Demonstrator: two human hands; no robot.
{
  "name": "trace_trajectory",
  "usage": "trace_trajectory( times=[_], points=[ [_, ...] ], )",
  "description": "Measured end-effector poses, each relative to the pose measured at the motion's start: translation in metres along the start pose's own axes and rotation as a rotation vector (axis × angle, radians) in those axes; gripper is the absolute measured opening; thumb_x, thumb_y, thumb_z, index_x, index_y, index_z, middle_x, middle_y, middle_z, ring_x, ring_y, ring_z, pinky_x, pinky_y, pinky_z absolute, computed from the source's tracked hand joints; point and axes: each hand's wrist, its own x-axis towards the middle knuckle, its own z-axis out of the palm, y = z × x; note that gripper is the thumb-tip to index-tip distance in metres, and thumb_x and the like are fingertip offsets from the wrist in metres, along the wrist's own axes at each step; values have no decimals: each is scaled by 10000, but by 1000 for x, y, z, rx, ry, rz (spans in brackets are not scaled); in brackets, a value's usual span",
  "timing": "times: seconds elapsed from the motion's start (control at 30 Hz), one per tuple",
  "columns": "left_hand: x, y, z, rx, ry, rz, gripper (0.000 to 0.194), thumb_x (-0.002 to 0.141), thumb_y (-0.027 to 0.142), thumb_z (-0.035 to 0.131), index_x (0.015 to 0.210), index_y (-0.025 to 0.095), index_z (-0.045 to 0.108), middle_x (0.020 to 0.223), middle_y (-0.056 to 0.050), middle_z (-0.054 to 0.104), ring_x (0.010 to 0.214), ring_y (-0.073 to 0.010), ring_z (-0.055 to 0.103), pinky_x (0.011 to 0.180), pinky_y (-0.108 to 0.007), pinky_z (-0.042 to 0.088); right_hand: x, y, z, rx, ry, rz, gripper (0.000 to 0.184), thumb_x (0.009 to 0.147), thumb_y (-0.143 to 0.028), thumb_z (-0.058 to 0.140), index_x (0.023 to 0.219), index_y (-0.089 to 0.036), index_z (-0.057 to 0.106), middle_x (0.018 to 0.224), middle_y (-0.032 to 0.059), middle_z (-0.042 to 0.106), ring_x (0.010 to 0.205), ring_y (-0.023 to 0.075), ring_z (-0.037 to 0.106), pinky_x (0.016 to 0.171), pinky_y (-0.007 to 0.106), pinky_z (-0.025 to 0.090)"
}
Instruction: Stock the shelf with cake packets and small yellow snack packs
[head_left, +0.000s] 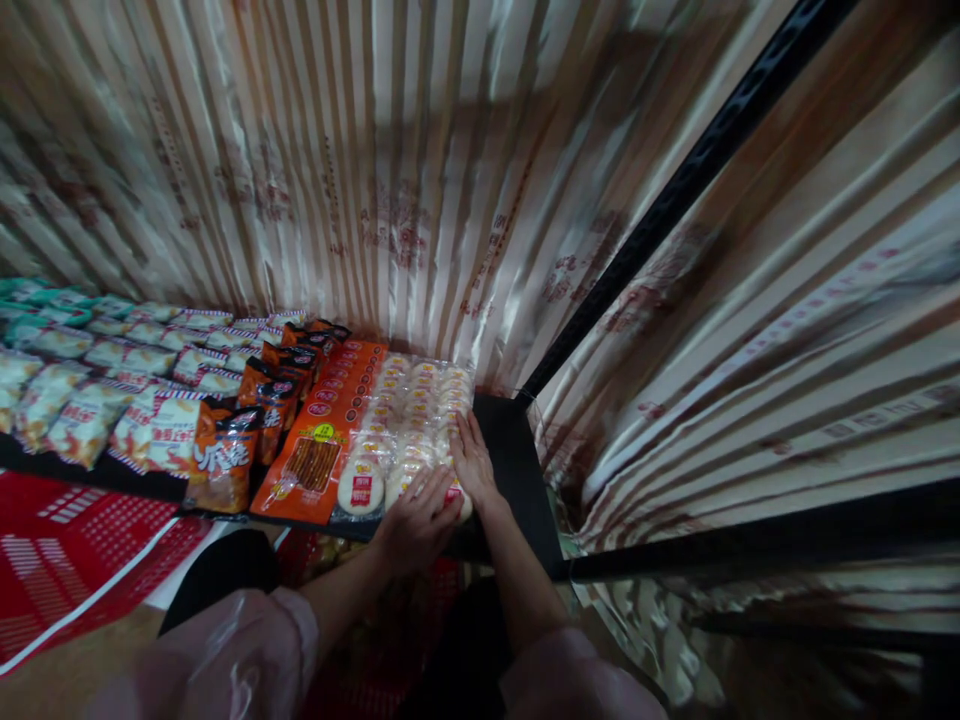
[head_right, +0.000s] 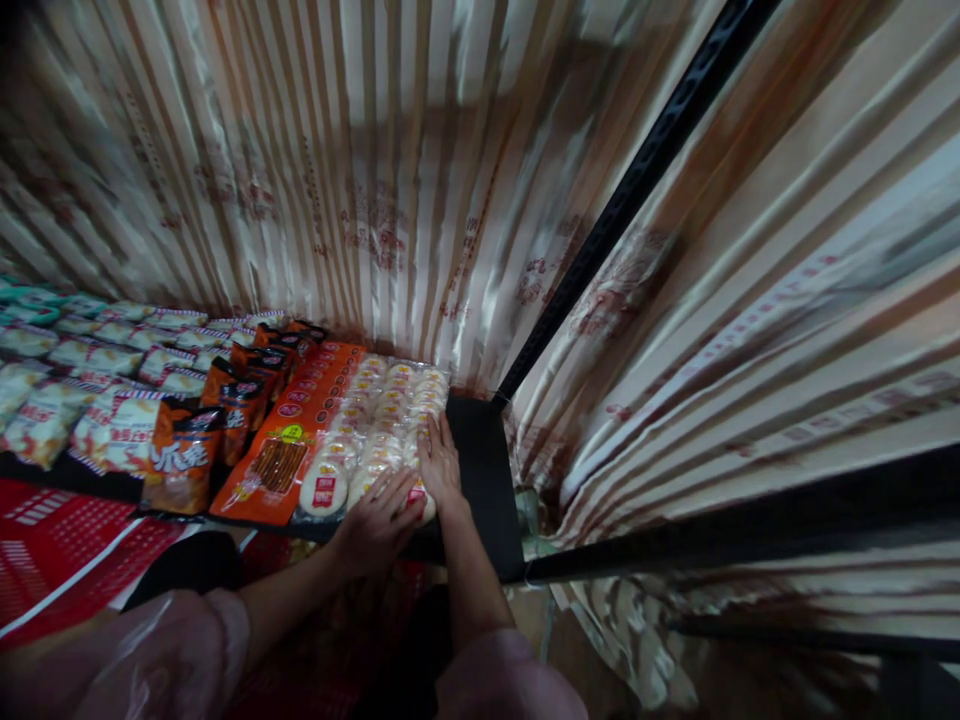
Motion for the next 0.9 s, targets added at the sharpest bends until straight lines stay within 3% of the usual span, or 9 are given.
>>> trace_trajectory(
  times=[0.17, 0.3, 0.5, 0.67, 0.8, 0.9],
  points=[
    [-3, -1, -3, 9, 13, 25, 405, 916, 276, 388, 1277, 119, 480, 1416, -159, 415, 1377, -272, 259, 1110, -497, 272, 1, -4, -4, -76, 20, -3, 558, 923, -461, 248, 1410, -211, 354, 1542, 53, 176, 1416, 235, 133, 1148, 455, 183],
    [-6, -4, 3, 45, 27, 42, 443, 923, 313, 387, 1297, 91, 466, 1418, -144, 416, 1382, -259, 247, 1137, -474, 233, -8, -12, -13, -165, 167, -34, 554, 921, -470, 240, 1389, -210, 382, 1543, 82, 141, 1412, 266, 115, 1112, 511, 213],
    [-10, -5, 0, 77, 27, 78, 446, 925, 254, 380, 1330, 71, 425, 1450, -140, 365, 1394, -238, 217, 1155, -445, 191, -60, -22, -19, -214, 263, -145, 548, 938, -417, 233, 1383, -132, 377, 1523, 142, 195, 1406, 251, 145, 1099, 482, 250],
    [-34, 11, -13, 62, 37, -5, 434, 913, 223, 368, 1318, 90, 446, 1453, -127, 365, 1394, -253, 215, 1145, -470, 191, -99, -23, -8, -275, 215, -151, 525, 942, -406, 266, 1393, -158, 368, 1539, 124, 160, 1414, 249, 115, 1092, 475, 260],
    [-60, 19, -24, 89, 13, -89, 438, 909, 250, 370, 1302, 84, 469, 1427, -142, 404, 1381, -267, 248, 1134, -463, 195, -103, -25, 3, -340, 143, -122, 535, 938, -414, 274, 1430, -206, 304, 1560, 98, 58, 1421, 271, 61, 1072, 509, 267],
    [-71, 17, -28, 124, -43, -133, 466, 912, 279, 373, 1320, 65, 446, 1429, -156, 395, 1382, -263, 247, 1131, -433, 183, -101, -26, 8, -400, 101, -106, 532, 938, -406, 275, 1430, -207, 309, 1559, 107, 64, 1421, 275, 63, 1069, 510, 260]
  ],
)
